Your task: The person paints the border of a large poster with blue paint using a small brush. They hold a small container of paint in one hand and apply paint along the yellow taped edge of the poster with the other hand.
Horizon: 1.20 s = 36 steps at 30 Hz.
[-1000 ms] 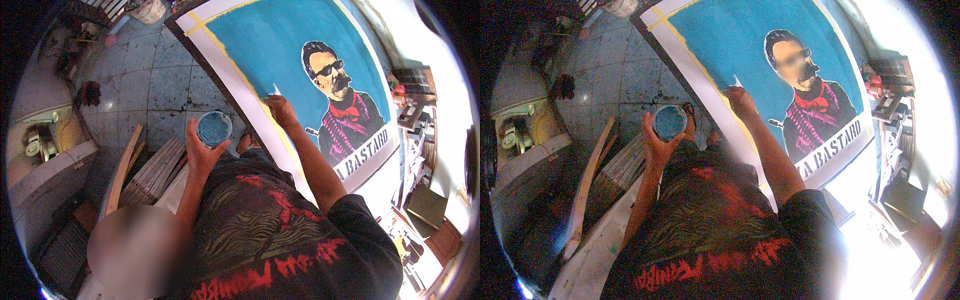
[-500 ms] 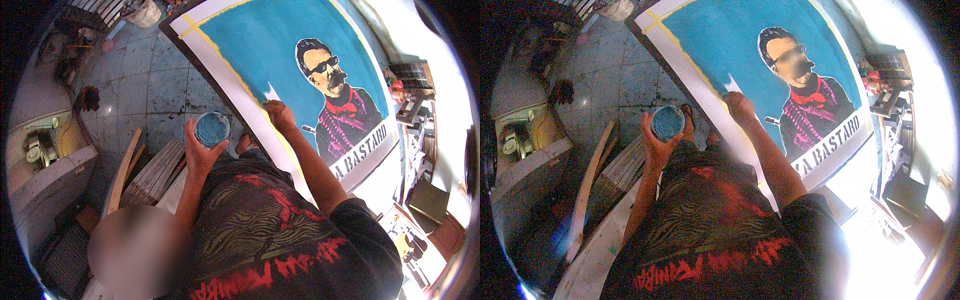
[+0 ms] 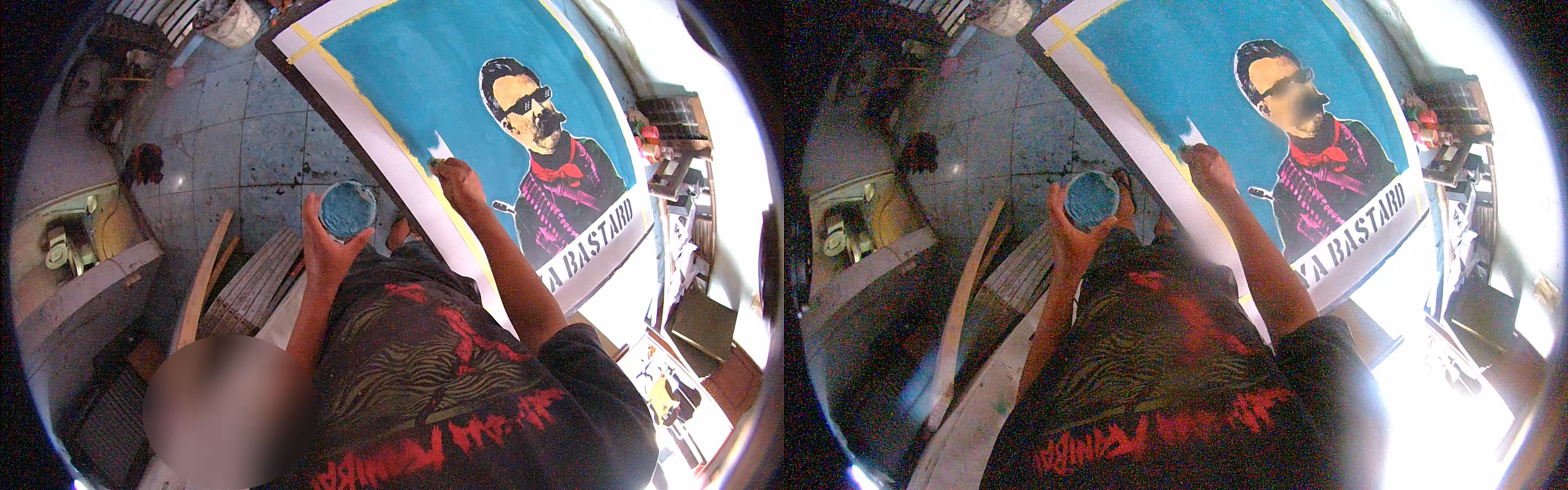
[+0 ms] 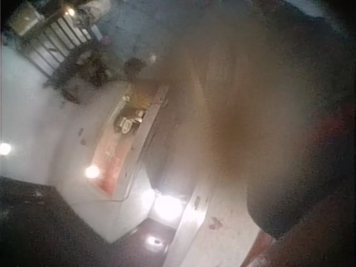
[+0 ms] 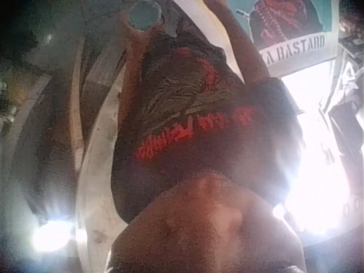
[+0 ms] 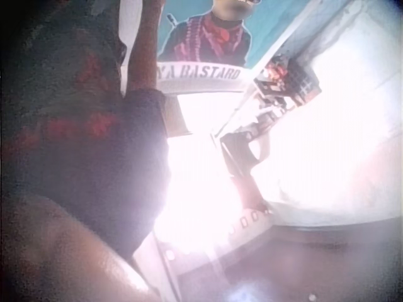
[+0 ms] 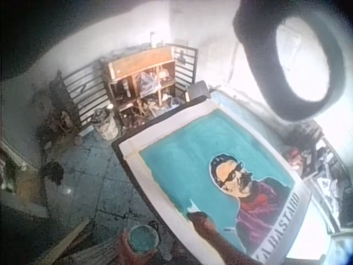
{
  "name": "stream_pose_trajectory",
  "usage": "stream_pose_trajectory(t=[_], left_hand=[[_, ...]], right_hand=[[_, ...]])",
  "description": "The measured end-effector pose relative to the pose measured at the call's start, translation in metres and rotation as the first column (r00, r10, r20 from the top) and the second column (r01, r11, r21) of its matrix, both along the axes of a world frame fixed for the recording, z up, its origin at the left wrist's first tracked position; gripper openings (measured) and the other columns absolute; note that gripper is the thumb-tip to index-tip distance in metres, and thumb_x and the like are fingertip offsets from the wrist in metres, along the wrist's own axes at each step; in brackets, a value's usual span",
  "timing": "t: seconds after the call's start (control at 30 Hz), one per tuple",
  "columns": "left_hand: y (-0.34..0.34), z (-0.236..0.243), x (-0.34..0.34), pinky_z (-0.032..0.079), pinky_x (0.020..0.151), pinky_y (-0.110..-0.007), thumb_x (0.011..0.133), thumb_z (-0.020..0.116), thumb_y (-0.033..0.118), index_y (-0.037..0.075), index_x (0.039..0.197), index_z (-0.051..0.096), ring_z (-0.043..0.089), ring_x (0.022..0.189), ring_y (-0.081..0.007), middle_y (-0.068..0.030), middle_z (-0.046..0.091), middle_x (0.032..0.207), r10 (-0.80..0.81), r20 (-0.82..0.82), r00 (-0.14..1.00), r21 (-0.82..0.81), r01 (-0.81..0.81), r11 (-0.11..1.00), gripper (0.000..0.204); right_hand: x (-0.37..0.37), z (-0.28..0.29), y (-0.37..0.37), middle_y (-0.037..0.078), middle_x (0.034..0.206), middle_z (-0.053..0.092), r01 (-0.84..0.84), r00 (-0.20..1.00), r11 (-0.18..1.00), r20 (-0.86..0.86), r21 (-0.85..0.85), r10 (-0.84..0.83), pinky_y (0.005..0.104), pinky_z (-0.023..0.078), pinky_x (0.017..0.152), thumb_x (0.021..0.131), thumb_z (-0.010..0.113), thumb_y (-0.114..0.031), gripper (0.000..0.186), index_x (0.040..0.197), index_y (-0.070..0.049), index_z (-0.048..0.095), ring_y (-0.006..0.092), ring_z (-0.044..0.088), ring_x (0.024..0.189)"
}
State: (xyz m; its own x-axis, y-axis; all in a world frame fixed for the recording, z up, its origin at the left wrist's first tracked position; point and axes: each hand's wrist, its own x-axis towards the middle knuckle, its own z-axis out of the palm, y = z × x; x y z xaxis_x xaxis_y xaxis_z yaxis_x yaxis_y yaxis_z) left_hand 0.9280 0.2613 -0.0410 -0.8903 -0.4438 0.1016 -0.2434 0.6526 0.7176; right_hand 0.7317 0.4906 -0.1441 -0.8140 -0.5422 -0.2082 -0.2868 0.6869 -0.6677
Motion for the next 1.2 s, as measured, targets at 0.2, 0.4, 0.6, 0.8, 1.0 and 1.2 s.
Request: stream_pose_trajectory(t=[0.2,0.4,0.6,0.8,1.0,1.2], left_hand=[[0.002,-0.002,0.000,0.035,0.109,-0.048,0.066,0.090,0.036,-0.006,0.146,0.021,0.042,0.131,-0.0427,-0.0299,0.039,0.140,-0.016,0.008,1.000,-0.041,0.016,0.999,0.114],[0.004,-0.005,-0.003,0.027,0.115,-0.051,0.064,0.090,0.042,-0.003,0.145,0.026,0.035,0.136,-0.0418,-0.0259,0.036,0.146,-0.020,0.006,1.000,-0.019,0.020,1.000,0.113],[0.006,-0.002,-0.003,0.027,0.115,-0.049,0.064,0.090,0.042,-0.003,0.146,0.023,0.036,0.135,-0.0417,-0.0259,0.038,0.144,-0.007,-0.002,1.000,0.030,0.008,1.000,0.115],[0.011,0.007,-0.006,0.037,0.108,-0.048,0.065,0.090,0.034,-0.006,0.145,0.022,0.044,0.130,-0.0424,-0.0296,0.041,0.139,-0.030,0.022,0.999,0.007,0.030,1.000,0.112],[0.011,0.004,-0.002,0.037,0.108,-0.047,0.065,0.090,0.035,-0.006,0.145,0.022,0.044,0.130,-0.0426,-0.0300,0.041,0.140,-0.028,0.011,1.000,0.015,0.028,1.000,0.113],[0.010,0.004,-0.005,0.037,0.108,-0.048,0.065,0.090,0.037,-0.006,0.145,0.023,0.044,0.130,-0.0427,-0.0297,0.041,0.139,-0.027,0.014,1.000,-0.021,0.027,0.999,0.113]], right_hand=[[0.012,0.001,0.006,0.016,0.099,0.068,-0.032,0.987,0.995,-0.159,-0.097,0.017,0.0424,0.054,0.082,0.086,0.059,-0.010,0.016,0.096,-0.008,0.071,0.0356,0.065,0.096],[0.007,-0.005,0.018,0.017,0.110,0.065,-0.155,0.986,0.988,-0.059,0.013,0.155,0.0454,0.052,0.089,0.092,0.051,-0.019,0.024,0.103,-0.009,0.070,0.0370,0.062,0.104],[0.014,0.007,0.009,0.015,0.103,0.067,-0.053,0.992,0.997,-0.113,-0.054,0.047,0.0430,0.053,0.084,0.088,0.057,-0.012,0.017,0.098,-0.009,0.071,0.0357,0.064,0.098],[0.005,-0.005,-0.007,0.016,0.104,0.067,-0.130,0.960,0.991,-0.252,-0.033,0.118,0.0437,0.053,0.086,0.089,0.055,-0.010,0.020,0.102,-0.009,0.070,0.0356,0.064,0.100],[0.000,0.003,-0.004,0.017,0.101,0.067,-0.127,0.971,0.989,-0.213,-0.082,0.107,0.0446,0.054,0.087,0.089,0.053,-0.009,0.024,0.106,-0.009,0.069,0.0361,0.064,0.100],[-0.002,0.011,0.007,0.018,0.101,0.066,-0.206,0.952,0.974,-0.251,-0.091,0.177,0.0461,0.053,0.087,0.091,0.051,-0.012,0.021,0.103,-0.006,0.067,0.0371,0.064,0.099]])
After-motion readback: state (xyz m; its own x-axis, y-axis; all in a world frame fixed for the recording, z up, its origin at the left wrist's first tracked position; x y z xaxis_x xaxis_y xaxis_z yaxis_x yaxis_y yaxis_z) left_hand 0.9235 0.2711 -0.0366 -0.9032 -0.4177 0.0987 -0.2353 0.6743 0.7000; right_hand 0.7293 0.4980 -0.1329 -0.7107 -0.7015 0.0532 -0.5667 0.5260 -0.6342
